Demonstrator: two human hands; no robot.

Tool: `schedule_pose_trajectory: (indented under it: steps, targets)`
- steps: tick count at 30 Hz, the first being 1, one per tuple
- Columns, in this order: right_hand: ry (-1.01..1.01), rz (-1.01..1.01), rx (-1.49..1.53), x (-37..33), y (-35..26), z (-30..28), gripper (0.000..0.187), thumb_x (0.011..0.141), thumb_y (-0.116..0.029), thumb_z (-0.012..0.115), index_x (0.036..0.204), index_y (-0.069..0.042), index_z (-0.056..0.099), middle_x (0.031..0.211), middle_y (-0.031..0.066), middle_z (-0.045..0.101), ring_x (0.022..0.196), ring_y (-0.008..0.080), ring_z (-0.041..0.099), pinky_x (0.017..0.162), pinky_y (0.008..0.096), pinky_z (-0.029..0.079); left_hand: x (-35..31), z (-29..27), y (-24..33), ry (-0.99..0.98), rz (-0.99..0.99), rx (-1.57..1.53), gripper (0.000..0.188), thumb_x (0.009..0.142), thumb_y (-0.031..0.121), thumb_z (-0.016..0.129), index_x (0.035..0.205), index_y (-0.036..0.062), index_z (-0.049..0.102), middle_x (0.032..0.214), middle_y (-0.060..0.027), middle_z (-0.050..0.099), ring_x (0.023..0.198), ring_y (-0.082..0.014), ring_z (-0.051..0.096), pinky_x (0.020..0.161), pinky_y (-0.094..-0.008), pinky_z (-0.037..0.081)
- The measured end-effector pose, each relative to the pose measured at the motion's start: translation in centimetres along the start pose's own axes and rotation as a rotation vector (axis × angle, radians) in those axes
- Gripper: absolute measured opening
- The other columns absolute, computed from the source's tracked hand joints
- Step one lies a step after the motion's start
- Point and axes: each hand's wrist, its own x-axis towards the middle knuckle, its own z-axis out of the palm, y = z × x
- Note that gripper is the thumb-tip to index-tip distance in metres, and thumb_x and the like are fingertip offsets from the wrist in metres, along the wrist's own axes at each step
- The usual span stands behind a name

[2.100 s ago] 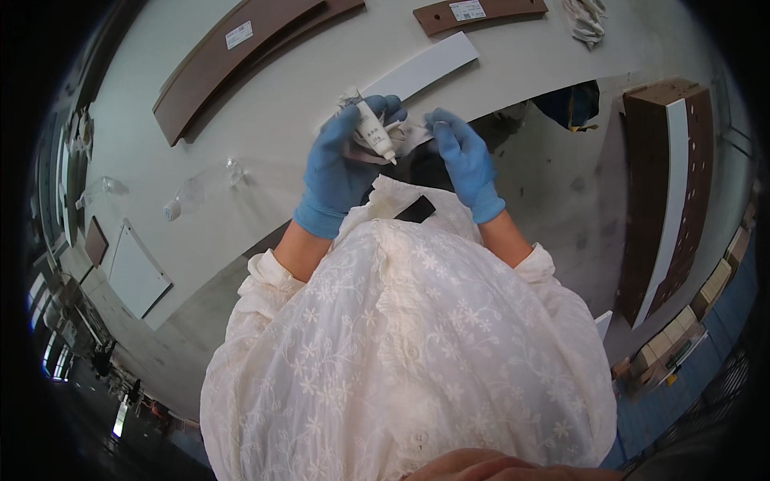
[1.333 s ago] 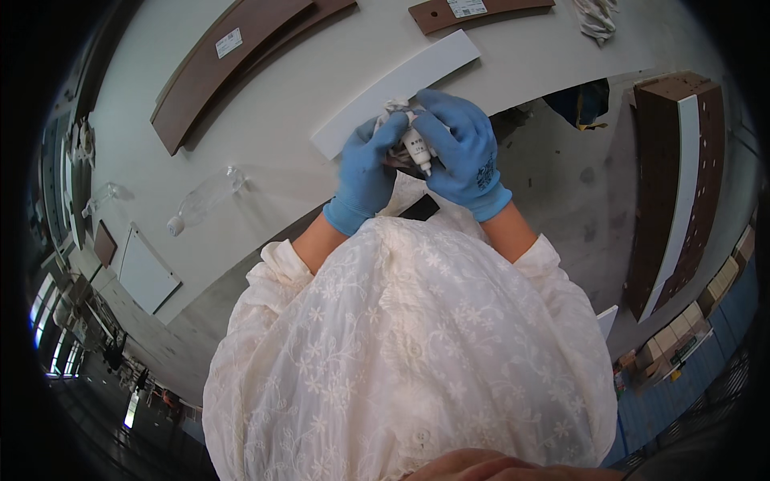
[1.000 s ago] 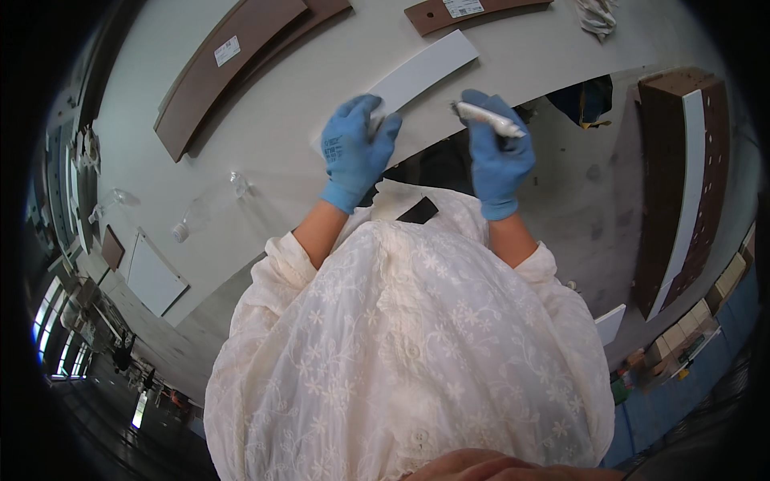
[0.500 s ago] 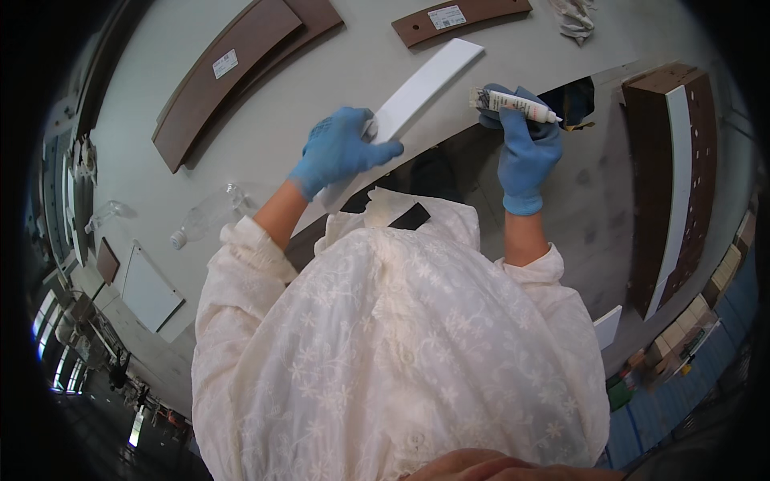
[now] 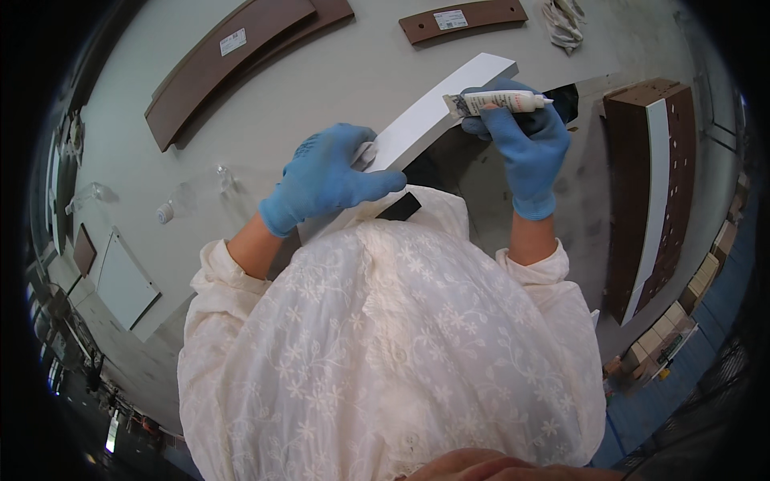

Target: The person applies adhesive to white rectangular panels and wipes them with a cloth. They then place the panels onto a large brown board and arrange smaller brown pieces. The person also wipes a small white square piece with holes using a cloth and liquid from a bottle.

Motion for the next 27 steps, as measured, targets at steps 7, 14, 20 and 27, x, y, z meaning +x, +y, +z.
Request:
schedule_pose_trajectory:
  steps: [7,14,20,27]
  targets:
    - [-0.052,-0.042,-0.077,-0.3,-0.2,0.7,0.015,0.094,0.000,0.075,0.108,0.004,0.069,0.103,0.0115,0.076,0.090,0.0149,0.075,0.081,0.0300,0.067,-1.2,-0.6,-0.7,-0.059,-0.035,-0.030,0.068,0.067,0.050,0.083,0.111,-0.0009,0.076,0.102,-0.0176,0.071,0.093,-0.0307,0.068,0.087,-0.0382,0.053]
    - [-0.070,-0.047,-0.057,-0.3,-0.7,1.1,0.015,0.094,-0.001,0.075,0.106,0.005,0.068,0.100,0.0114,0.076,0.087,0.0146,0.075,0.078,0.0296,0.067,-1.7,-0.9,-1.0,-0.056,-0.033,-0.029,0.070,0.065,0.050,0.082,0.111,-0.0027,0.076,0.102,-0.0175,0.070,0.093,-0.0314,0.068,0.086,-0.0382,0.053]
    - [-0.011,-0.030,-0.146,0.6,-0.6,-0.2,0.019,0.094,-0.004,0.077,0.109,0.005,0.070,0.098,0.0101,0.076,0.086,0.0134,0.074,0.075,0.0279,0.066,-1.6,-1.4,-0.8,-0.084,-0.040,-0.053,0.072,0.063,0.049,0.082,0.111,-0.0036,0.076,0.101,-0.0174,0.070,0.092,-0.0311,0.068,0.085,-0.0384,0.054]
    - [0.334,-0.184,-0.169,5.2,-2.1,-6.0,0.021,0.095,-0.007,0.077,0.113,0.003,0.071,0.096,0.0152,0.077,0.079,0.0206,0.078,0.071,0.0289,0.066,-2.0,-2.1,-1.0,-0.128,-0.076,-0.169,0.070,0.065,0.048,0.081,0.112,-0.0032,0.077,0.102,-0.0186,0.074,0.090,-0.0311,0.072,0.084,-0.0374,0.056]
